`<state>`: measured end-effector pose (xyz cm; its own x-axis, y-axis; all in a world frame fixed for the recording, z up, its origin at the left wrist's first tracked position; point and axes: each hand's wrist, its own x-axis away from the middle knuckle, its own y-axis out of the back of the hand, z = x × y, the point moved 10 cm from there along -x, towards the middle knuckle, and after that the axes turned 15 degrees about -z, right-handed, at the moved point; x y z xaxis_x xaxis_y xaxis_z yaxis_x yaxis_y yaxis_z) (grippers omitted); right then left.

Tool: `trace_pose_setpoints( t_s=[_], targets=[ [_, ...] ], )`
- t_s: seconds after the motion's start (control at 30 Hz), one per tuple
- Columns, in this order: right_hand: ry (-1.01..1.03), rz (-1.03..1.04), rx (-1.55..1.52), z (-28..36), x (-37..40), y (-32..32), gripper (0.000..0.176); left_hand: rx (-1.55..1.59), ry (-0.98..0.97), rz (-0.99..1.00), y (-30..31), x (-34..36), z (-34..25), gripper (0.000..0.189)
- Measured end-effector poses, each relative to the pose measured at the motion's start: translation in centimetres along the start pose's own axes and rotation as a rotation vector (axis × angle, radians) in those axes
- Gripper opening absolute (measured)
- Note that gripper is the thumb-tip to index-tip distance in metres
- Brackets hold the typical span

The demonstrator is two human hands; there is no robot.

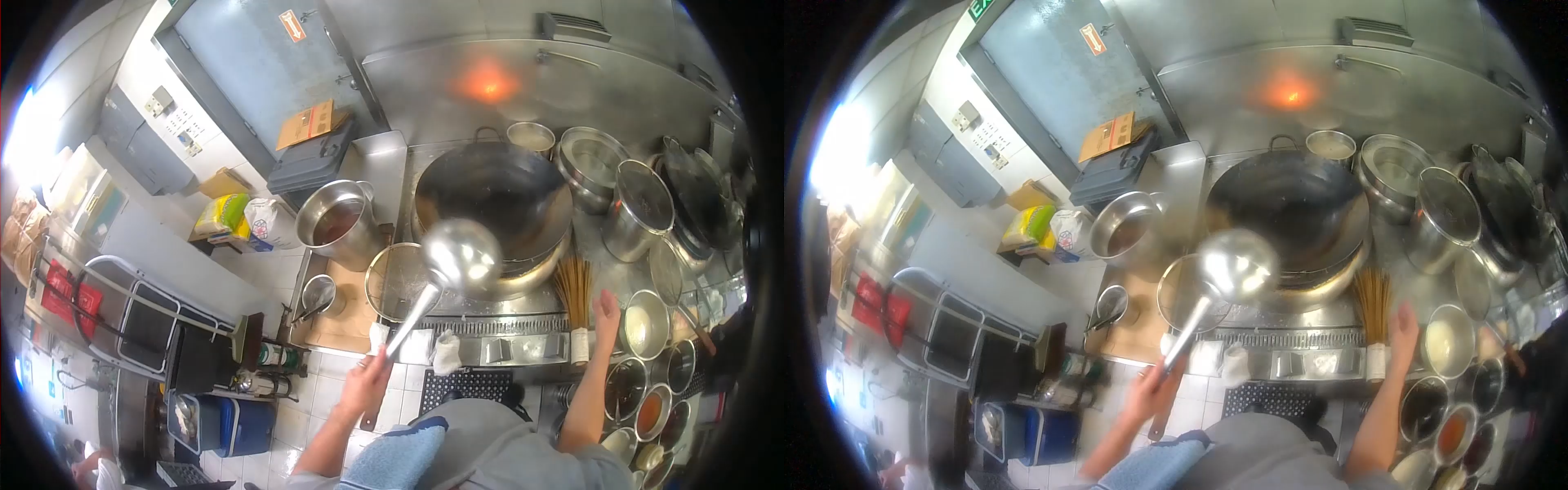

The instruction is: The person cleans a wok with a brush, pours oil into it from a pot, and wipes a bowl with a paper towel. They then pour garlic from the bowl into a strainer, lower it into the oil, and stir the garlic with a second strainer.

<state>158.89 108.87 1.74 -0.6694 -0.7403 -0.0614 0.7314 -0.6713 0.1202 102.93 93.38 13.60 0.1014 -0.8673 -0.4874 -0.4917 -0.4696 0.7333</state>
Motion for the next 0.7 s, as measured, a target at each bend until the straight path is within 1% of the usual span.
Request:
trace_pose_setpoints(
  t_s=[0.03,0.07,0.1,0.17,0.2,0.23,0.27,0.3,0.33,0.37,0.4,0.43,0.47,0.5,0.53,0.57,0.6,0.63,0.67,0.7],
  targets=[
    [0.01,0.0,0.021,0.0,1.0,0.5,0.049,0.002,0.011,-0.026,1.4,-1.2,1.4,0.05],
    [0.012,-0.014,0.047,-0.2,1.8,1.2,0.047,-0.054,0.084,-0.005,2.5,-2.4,2.9,0.052],
    [0.011,-0.03,0.073,-0.6,2.5,2.3,0.046,-0.046,0.064,-0.084,4.1,-4.0,3.7,0.055],
    [0.022,-0.06,0.099,-1.5,4.5,4.4,0.043,-0.074,0.131,-0.11,6.1,-8.2,5.3,0.057],
    [0.036,-0.075,0.096,-1.8,5.5,5.4,0.04,0.01,-0.018,-0.205,6.9,-10.4,5.5,0.057],
    [0.051,-0.093,0.092,-2.2,6.6,6.6,0.038,0.017,0.048,-0.193,6.4,-12.3,8.1,0.056],
    [0.05,-0.16,0.097,-3.1,7.7,7.7,0.036,-0.026,0.026,-0.222,6.5,-14.3,8.9,0.054],
    [0.06,-0.131,0.135,-3.2,8.7,8.3,0.036,-0.1,-0.041,-0.282,6.2,-16.3,10.5,0.053],
    [0.066,-0.101,0.177,-2.8,10.4,8.5,0.035,-0.106,0.101,-0.225,5.1,-18.2,13.2,0.054],
    [0.068,-0.072,0.219,-2.3,12.2,8.8,0.034,-0.133,0.029,-0.289,5.0,-19.9,13.6,0.053],
    [0.045,-0.076,0.119,-2.7,13.5,9.0,0.033,-0.251,-0.045,-0.291,4.0,-21.4,15.0,0.052],
    [0.002,-0.085,0.142,-2.5,15.0,9.5,0.032,-0.316,0.043,-0.224,3.3,-22.8,16.0,0.05],
    [-0.004,-0.078,0.144,-2.5,16.3,9.6,0.031,-0.317,0.099,-0.192,2.4,-24.1,17.7,0.048],
    [-0.023,-0.099,0.146,-3.1,17.7,10.1,0.03,-0.439,0.039,-0.151,1.3,-24.8,18.7,0.048],
    [-0.016,-0.1,0.194,-4.6,18.8,10.4,0.028,-0.366,0.02,-0.124,0.9,-25.0,18.3,0.045],
    [-0.019,-0.124,0.245,-5.4,19.9,11.6,0.027,-0.344,0.053,-0.092,0.6,-25.1,17.4,0.044],
    [0.11,-0.163,0.498,-2.4,21.9,12.1,0.025,-0.283,-0.081,-0.113,0.0,-25.3,17.8,0.046],
    [-0.011,-0.174,0.363,-3.7,23.0,12.9,0.025,-0.223,-0.002,0.01,-0.7,-25.0,18.1,0.049],
    [-0.039,-0.182,0.422,-6.6,24.1,14.1,0.025,-0.345,-0.412,-0.176,-2.6,-26.0,22.7,0.047],
    [-0.038,-0.158,0.498,-7.0,25.4,15.1,0.025,-0.494,-0.026,0.186,-1.0,-24.9,14.9,0.048]
  ],
)
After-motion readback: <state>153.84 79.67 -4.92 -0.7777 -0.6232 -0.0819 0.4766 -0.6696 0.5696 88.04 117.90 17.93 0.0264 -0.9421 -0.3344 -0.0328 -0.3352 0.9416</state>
